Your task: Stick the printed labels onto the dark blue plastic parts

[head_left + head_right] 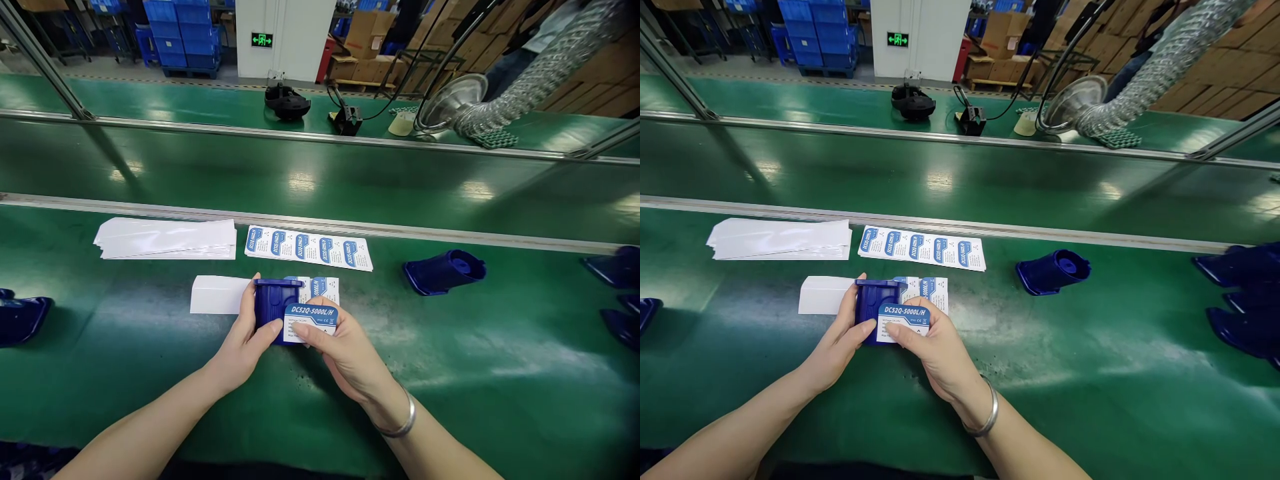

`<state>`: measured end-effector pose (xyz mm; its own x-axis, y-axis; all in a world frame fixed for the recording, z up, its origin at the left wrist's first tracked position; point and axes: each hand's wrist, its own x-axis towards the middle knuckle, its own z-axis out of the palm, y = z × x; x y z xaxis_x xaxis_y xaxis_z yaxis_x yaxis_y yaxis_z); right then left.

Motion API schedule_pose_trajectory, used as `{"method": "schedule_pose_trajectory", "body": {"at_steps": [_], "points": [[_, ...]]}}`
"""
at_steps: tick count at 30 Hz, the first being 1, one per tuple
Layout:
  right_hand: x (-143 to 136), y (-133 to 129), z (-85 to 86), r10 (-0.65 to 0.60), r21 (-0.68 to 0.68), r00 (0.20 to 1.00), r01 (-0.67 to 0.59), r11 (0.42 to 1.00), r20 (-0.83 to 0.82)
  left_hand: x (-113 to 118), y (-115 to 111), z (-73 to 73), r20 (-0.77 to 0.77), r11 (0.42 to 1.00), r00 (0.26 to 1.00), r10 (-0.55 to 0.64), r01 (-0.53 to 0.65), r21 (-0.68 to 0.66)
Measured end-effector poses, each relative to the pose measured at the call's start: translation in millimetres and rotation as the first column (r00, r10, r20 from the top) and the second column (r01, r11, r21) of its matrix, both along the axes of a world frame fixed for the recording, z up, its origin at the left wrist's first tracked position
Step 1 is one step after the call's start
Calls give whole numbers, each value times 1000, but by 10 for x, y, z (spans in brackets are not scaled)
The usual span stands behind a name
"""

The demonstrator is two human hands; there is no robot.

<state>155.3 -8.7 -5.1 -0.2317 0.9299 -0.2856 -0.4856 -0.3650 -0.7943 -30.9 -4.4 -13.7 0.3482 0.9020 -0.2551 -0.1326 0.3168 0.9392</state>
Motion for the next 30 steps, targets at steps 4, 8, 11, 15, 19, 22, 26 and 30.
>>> {"method": "schedule_pose_trajectory", "body": {"at_steps": [4, 8, 11, 15, 19, 22, 26, 30], "points": [[5, -5, -3, 4, -1, 1000, -4, 1000, -13, 1, -7, -9, -1, 1000, 1000, 8, -8, -2], [7, -9, -25, -1, -12, 1000, 1, 1000, -17, 3, -8, -29, 7, 1000, 1000, 19, -19, -1], [6, -11, -38, -2, -14, 1000, 1, 1000, -14, 1, -8, -36, 6, 1000, 1000, 16, -16, -8], [5, -7, -33, 1, -21, 1000, -2, 1000, -17, -1, -7, -32, 1, 1000, 1000, 19, -19, -19], [2, 0, -25, 1, -30, 1000, -1, 1000, -8, -1, -9, -18, 0, 999, 1000, 18, -18, -27], [0, 3, -31, 5, -36, 1000, -5, 999, -3, 3, -11, -3, 6, 1000, 1000, 16, -16, -26], [3, 3, -37, 6, -18, 1000, -6, 1000, -4, 14, 0, 36, 6, 1000, 1000, 3, -3, -25], [6, -2, -31, 4, -10, 1000, -4, 1000, 8, 17, 23, 86, -45, 998, 998, -42, 40, -40]]}}
